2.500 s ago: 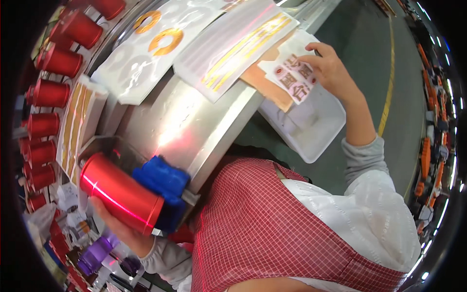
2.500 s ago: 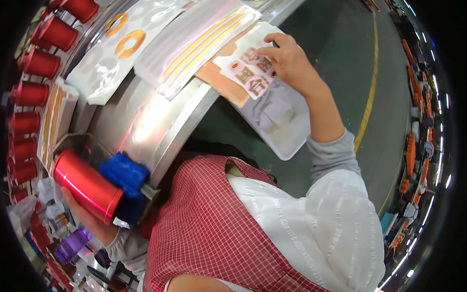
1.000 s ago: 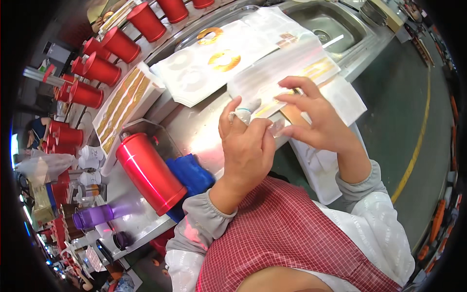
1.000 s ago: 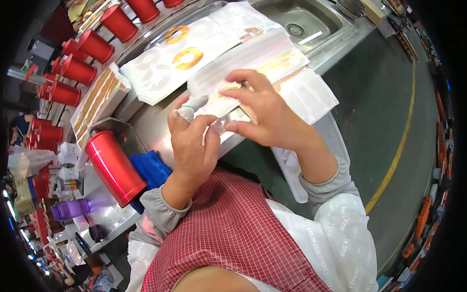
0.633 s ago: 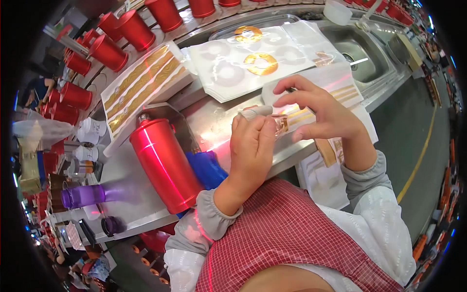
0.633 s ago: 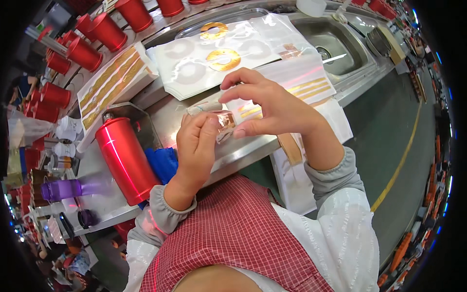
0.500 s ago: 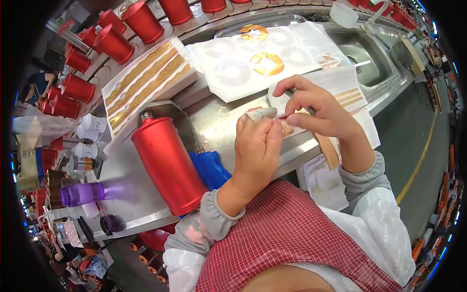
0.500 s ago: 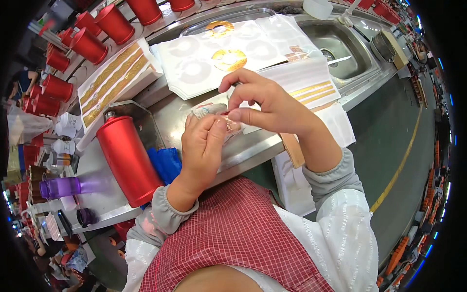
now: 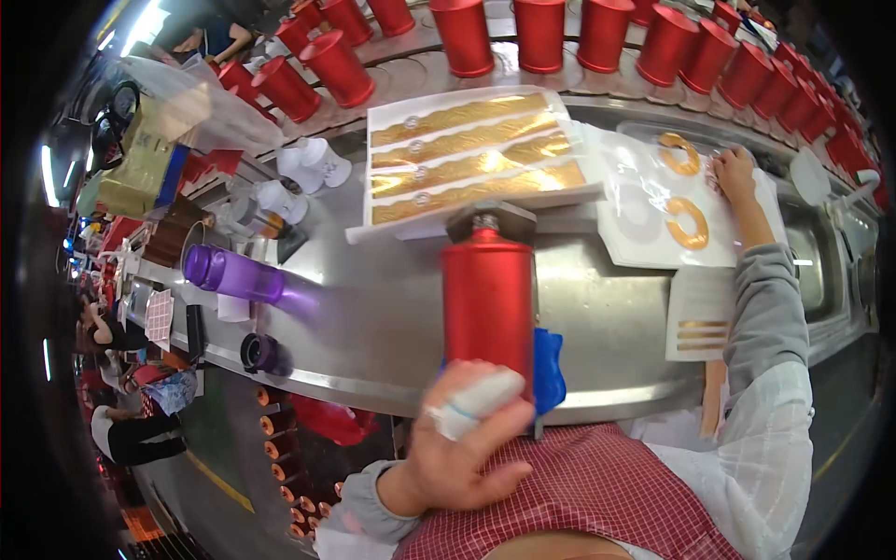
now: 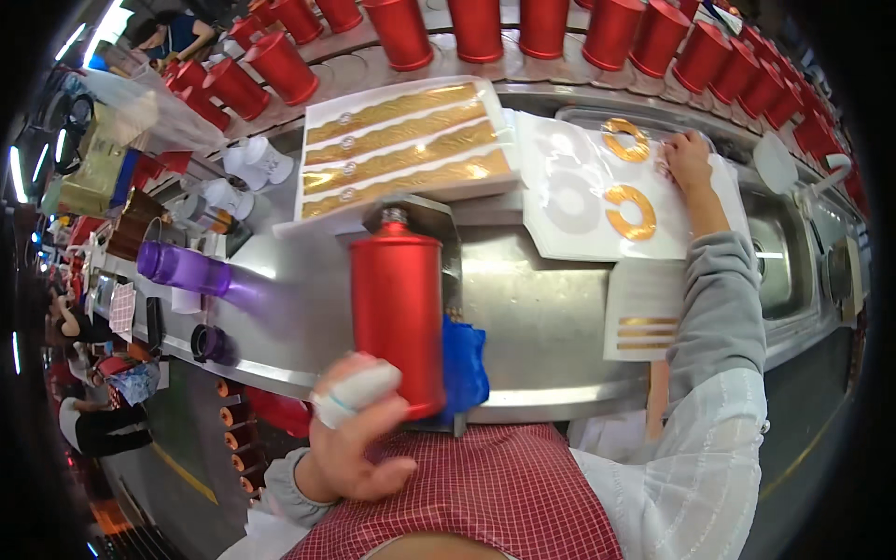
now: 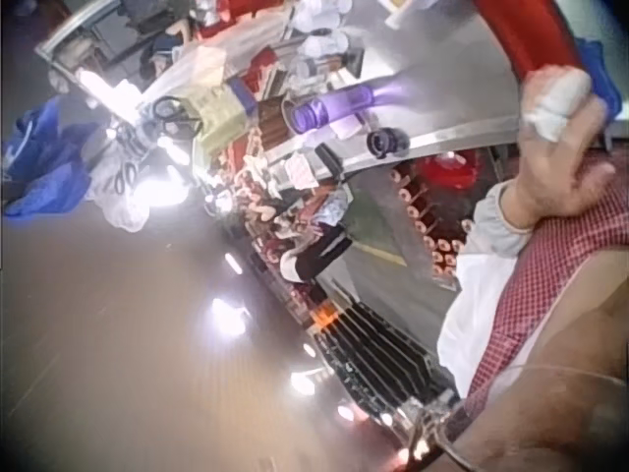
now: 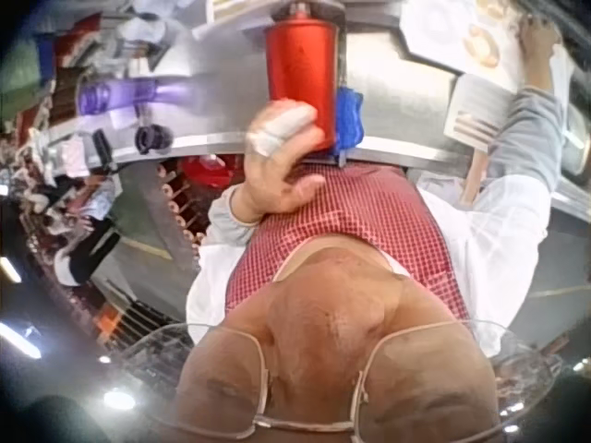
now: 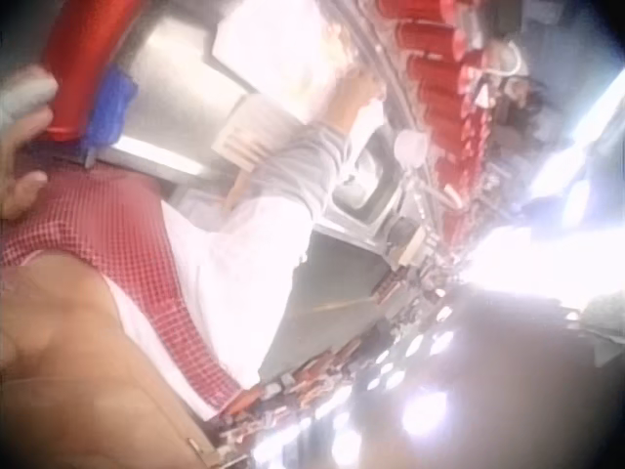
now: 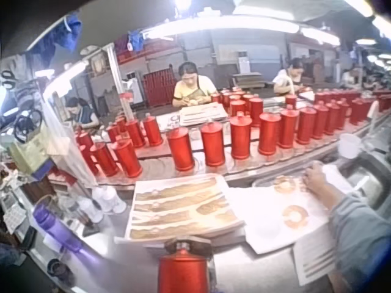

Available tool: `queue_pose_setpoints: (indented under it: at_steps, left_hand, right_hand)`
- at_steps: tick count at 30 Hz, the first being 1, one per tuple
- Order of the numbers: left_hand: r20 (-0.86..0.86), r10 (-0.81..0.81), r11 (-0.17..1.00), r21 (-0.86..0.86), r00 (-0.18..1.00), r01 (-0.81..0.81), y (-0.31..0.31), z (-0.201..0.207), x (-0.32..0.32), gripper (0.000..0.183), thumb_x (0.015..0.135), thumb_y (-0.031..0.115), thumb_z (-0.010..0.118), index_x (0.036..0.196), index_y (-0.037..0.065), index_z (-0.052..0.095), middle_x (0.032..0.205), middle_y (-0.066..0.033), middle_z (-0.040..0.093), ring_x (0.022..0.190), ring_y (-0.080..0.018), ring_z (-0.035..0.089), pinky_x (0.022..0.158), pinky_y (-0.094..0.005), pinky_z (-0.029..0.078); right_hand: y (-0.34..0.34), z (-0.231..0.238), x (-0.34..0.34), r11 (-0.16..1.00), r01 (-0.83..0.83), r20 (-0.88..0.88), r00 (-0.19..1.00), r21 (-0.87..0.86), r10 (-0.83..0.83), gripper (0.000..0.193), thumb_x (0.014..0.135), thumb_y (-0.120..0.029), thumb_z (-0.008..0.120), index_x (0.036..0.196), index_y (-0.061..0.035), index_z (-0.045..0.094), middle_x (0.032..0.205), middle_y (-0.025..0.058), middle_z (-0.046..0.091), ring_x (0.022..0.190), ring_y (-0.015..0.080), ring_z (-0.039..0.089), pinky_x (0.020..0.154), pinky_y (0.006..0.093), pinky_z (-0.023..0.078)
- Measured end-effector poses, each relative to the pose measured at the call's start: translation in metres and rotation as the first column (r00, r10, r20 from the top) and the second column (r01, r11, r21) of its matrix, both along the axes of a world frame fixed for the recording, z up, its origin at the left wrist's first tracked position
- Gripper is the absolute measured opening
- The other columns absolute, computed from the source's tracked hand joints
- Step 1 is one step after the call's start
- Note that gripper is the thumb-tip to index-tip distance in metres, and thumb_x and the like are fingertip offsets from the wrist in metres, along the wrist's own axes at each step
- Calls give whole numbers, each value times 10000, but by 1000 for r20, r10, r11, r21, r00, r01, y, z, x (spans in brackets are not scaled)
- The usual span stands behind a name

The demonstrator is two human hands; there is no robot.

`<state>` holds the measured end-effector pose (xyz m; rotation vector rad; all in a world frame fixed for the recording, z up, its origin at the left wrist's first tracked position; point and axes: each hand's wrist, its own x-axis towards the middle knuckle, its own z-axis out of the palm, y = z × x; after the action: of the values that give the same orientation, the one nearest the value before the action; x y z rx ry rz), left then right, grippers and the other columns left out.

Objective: The person applies a gold decorative label to a red cylindrical tin. They position the label, smooth it with a green card, and rotate the tin to ensure adhesion. The person then applies a second label to the same tin, repeating the smoothing and rotating process.

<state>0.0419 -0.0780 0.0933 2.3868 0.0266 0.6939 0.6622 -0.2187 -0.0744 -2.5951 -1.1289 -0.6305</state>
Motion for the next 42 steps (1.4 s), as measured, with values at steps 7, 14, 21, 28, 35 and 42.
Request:
queue_pose_setpoints:
  at_steps: [7, 14, 21, 28, 35, 42]
  left_hand:
    - [-216, 121, 958, -229, 969, -171, 23, -70, -20, 1198, 699, 606, 774, 1466, -113, 200, 1465, -377, 277, 1209, -497, 499, 1000, -500, 425]
    - [-80, 27, 972, -232, 996, -45, 38, -93, -14, 1266, 702, 604, 770, 1505, -87, 77, 1527, -388, 112, 1338, -508, 370, 1049, -468, 398]
    - [123, -60, 654, -745, 991, 132, 46, -67, 6, 1062, 866, 445, 693, 1516, -55, 19, 1569, -286, 65, 1463, -356, 163, 1176, -448, 173]
    - [47, 111, 541, -841, 993, -21, 56, -66, 46, 932, 919, 313, 664, 1502, -67, 45, 1516, -250, 230, 1394, -295, 302, 1141, -400, 276]
    - [79, 85, 478, -878, 993, 29, 56, -62, 48, 853, 950, 221, 615, 1507, -60, 33, 1486, -233, 292, 1342, -263, 380, 1121, -381, 310]
    - [48, 92, 394, -919, 995, 8, 57, -57, 51, 877, 948, 240, 623, 1513, -49, 18, 1481, -221, 302, 1328, -258, 393, 1113, -374, 320]
  right_hand:
    - [30, 106, -101, 962, -245, 66, 969, 124, 239, 129, 861, -144, 676, 900, -38, 615, 1130, 129, 568, 1085, 336, 537, 906, 436, 445]
    - [36, 211, -306, 747, -490, -291, 709, 450, 642, 91, 879, -82, 656, 866, -21, 590, 1175, 101, 558, 1043, 213, 550, 890, 300, 417]
    - [83, 187, -396, 586, -522, -427, 402, 620, 810, 124, 861, -119, 690, 866, -39, 596, 1157, 117, 542, 1057, 226, 537, 900, 323, 430]
    - [108, 142, -412, 656, -429, -481, 453, 621, 751, 151, 837, -113, 698, 896, -38, 581, 1173, 108, 530, 1099, 234, 513, 958, 335, 407]
    - [111, 131, -413, 605, -245, -487, 405, 758, 774, 208, 856, -149, 701, 939, -26, 556, 1085, 133, 552, 1037, 243, 549, 926, 338, 435]
    - [113, 118, -411, 589, -188, -501, 366, 786, 785, 279, 841, -174, 724, 971, -31, 524, 1083, 132, 550, 1026, 250, 551, 913, 334, 442]
